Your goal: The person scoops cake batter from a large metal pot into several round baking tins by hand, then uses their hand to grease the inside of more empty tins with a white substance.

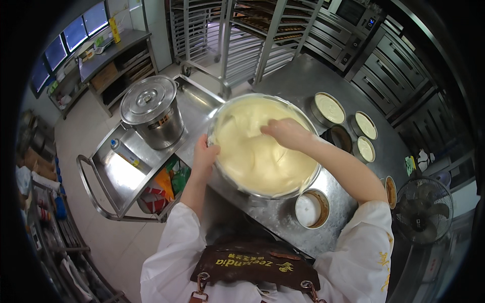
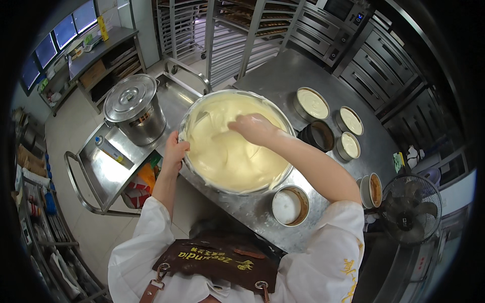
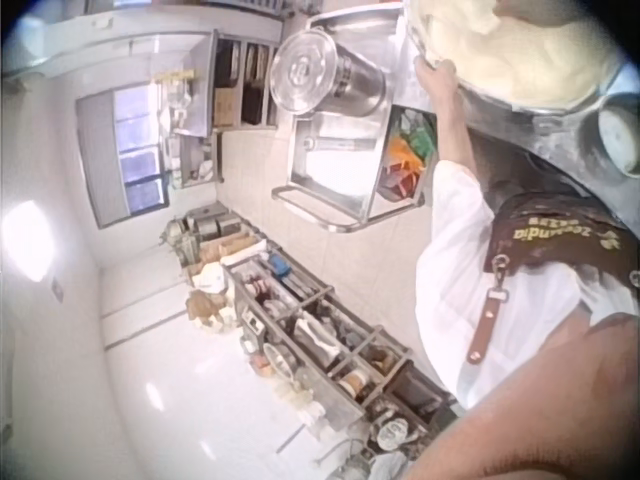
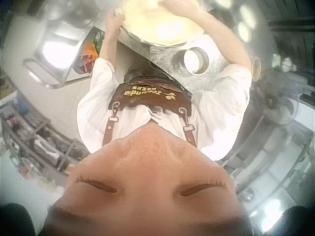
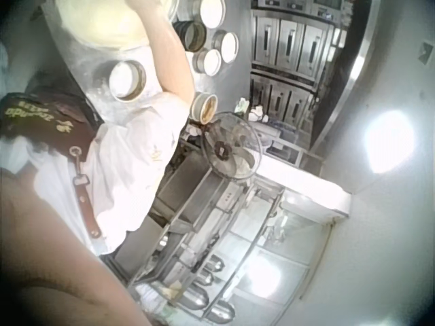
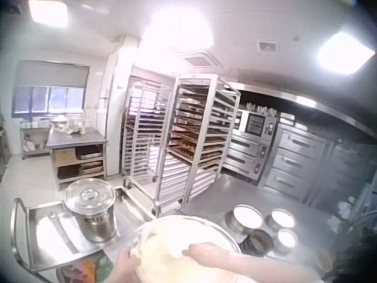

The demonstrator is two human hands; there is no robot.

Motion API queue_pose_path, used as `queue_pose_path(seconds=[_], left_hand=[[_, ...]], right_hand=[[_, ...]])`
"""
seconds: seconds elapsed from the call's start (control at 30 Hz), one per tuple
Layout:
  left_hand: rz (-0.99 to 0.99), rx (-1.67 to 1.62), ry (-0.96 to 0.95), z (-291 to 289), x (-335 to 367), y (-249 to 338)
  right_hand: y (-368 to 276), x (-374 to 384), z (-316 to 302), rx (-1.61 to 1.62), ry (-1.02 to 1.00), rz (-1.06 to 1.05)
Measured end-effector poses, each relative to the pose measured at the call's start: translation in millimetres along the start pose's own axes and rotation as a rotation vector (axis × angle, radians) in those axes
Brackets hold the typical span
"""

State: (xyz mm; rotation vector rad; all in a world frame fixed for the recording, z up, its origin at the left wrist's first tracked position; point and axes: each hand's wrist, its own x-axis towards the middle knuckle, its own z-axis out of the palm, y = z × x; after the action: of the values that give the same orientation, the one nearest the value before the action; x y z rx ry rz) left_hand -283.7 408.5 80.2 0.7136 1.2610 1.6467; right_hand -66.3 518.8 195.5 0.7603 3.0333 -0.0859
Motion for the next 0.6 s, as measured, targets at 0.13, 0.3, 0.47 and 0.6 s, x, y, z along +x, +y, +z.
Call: queue_pose_path(seconds=[0.13, 0.3, 0.47, 0.6], left_hand=[[0.079, 0.075, -0.042, 21, 17, 7], [0.169, 0.175, -0.083, 45, 17, 9], [0.274, 0.337, -0.151, 68, 31, -2], [0.281, 0.351, -0.211, 100, 41, 1]], right_hand=[[21, 50, 9, -0.333, 0.069, -0.068], [63, 28, 21, -0.116, -0.019, 0.273], [88, -84, 60, 0.079, -0.346, 0.279], [77, -128, 59, 0.226, -0.408, 0.031]])
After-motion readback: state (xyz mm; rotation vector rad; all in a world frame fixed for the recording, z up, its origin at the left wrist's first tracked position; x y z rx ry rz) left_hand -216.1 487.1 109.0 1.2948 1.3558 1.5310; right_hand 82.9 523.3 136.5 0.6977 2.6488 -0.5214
